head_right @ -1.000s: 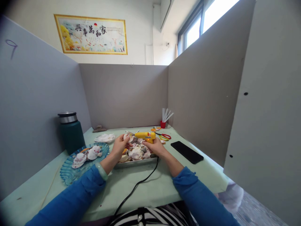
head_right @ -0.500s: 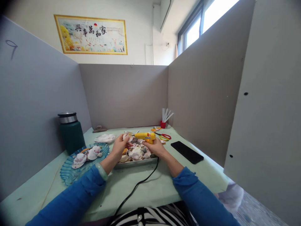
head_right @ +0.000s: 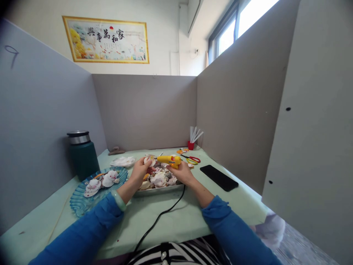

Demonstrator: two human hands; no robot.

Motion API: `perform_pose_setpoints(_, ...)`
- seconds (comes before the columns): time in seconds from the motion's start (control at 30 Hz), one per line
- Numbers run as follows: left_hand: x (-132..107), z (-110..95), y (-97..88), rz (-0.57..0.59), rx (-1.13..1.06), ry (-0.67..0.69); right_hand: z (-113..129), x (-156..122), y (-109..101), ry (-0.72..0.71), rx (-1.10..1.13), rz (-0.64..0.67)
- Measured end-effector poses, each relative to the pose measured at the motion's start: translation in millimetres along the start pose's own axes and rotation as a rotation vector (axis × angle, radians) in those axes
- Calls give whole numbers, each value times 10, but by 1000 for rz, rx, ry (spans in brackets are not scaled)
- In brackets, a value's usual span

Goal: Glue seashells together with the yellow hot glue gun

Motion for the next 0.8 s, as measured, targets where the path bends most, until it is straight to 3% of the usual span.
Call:
perform_pose_setpoints(0.53,-10,29,56,107,44,-15,81,-16,-17,-140,-75,8)
perform_pose_setpoints(0.8,-60,-16,69,114,6,-68,71,-17,-22,-131,-66,-6)
Point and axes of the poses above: each hand's wrist, its own x-axis towards the middle knuckle, its own y-axis out of the palm, z = x × y, the point moved 5 cm from there along x, towards the middle knuckle, and after that the axes turned 3 degrees about -y, right-handed, at the moved point
